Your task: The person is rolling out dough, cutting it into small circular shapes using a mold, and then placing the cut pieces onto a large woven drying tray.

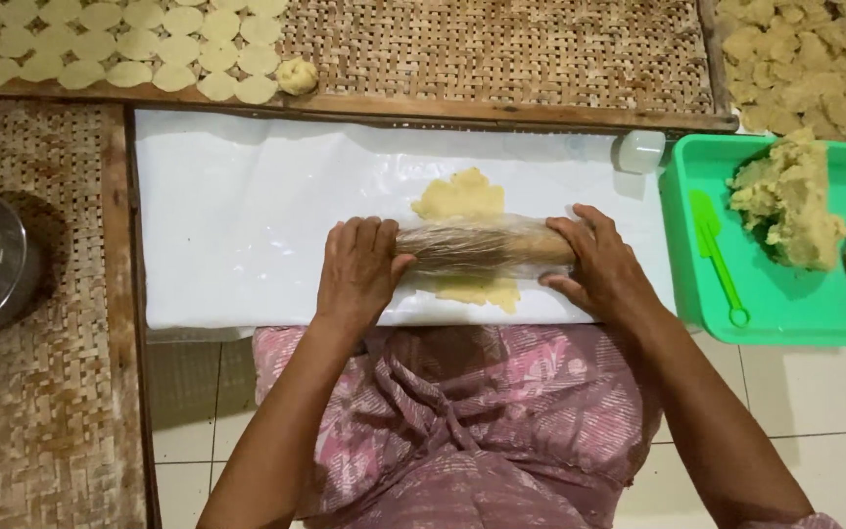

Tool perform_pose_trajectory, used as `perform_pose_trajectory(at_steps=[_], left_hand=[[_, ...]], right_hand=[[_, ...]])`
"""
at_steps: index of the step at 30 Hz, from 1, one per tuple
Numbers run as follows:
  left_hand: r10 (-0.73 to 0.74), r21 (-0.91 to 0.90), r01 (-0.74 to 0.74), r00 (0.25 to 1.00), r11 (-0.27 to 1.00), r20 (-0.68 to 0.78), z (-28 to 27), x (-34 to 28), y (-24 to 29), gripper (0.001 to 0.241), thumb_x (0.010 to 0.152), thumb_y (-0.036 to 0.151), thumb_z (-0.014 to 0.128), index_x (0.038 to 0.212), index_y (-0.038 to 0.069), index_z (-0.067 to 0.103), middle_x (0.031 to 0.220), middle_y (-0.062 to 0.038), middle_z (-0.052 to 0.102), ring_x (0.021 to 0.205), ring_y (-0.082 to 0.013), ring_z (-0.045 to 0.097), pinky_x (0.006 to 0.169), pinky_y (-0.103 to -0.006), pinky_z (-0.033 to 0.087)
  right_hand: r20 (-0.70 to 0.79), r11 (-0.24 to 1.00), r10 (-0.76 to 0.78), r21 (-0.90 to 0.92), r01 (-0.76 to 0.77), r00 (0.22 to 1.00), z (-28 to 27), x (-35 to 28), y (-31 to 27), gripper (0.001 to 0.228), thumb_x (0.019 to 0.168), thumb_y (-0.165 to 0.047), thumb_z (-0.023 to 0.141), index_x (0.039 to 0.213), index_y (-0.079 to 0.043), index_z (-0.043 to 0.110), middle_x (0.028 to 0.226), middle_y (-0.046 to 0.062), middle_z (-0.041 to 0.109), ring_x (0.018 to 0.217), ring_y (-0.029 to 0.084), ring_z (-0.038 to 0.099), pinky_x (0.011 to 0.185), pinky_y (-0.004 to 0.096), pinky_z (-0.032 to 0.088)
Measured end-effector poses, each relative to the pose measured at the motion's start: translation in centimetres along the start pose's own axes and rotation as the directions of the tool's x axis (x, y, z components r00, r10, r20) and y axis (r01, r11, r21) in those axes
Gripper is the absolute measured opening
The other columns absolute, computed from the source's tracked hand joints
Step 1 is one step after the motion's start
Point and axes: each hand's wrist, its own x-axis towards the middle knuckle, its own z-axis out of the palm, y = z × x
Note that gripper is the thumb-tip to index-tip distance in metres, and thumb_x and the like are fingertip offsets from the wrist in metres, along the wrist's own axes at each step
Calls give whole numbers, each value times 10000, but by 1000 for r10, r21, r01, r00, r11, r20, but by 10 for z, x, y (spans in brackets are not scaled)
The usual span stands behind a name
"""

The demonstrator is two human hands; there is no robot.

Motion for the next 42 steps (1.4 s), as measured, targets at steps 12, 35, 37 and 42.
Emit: perform_pose_trajectory(at_steps=[12,35,37,42], left_hand=[[-19,-37,21,999,999,40,4,3,-6,470,882,351,753,1205,83,542,1132,-102,546,1109,-309,515,971,-476,426],[1,-116,5,999,993,50,5,5,-10,413,907,329,730,1193,90,552,1135,-106,560,1118,-329,518,966,-499,430],[-13,-139,22,998,990,63,5,5,-9,407,914,325,732,1198,95,552,1138,-99,562,1113,-324,518,956,-494,432],[14,-89,-9,998,996,58,7,3,-10,431,934,335,712,1231,68,549,1141,-118,545,1107,-338,509,961,-491,436]], right_hand=[[171,966,208,118,-230,963,-13,-10,41,715,816,-104,804,1474,-206,543,1234,142,637,1029,283,661,902,384,555],[120,536,550,709,-459,826,-2,-19,32,257,972,-32,615,1220,-39,550,1031,85,683,909,141,659,763,275,557],[152,531,504,722,-443,850,-16,-19,11,368,953,-61,595,1313,-68,515,1071,99,711,955,146,673,805,269,559],[213,604,624,479,-637,752,-27,-6,-24,557,996,-300,592,1504,-103,476,1140,160,741,1036,224,697,901,337,525]])
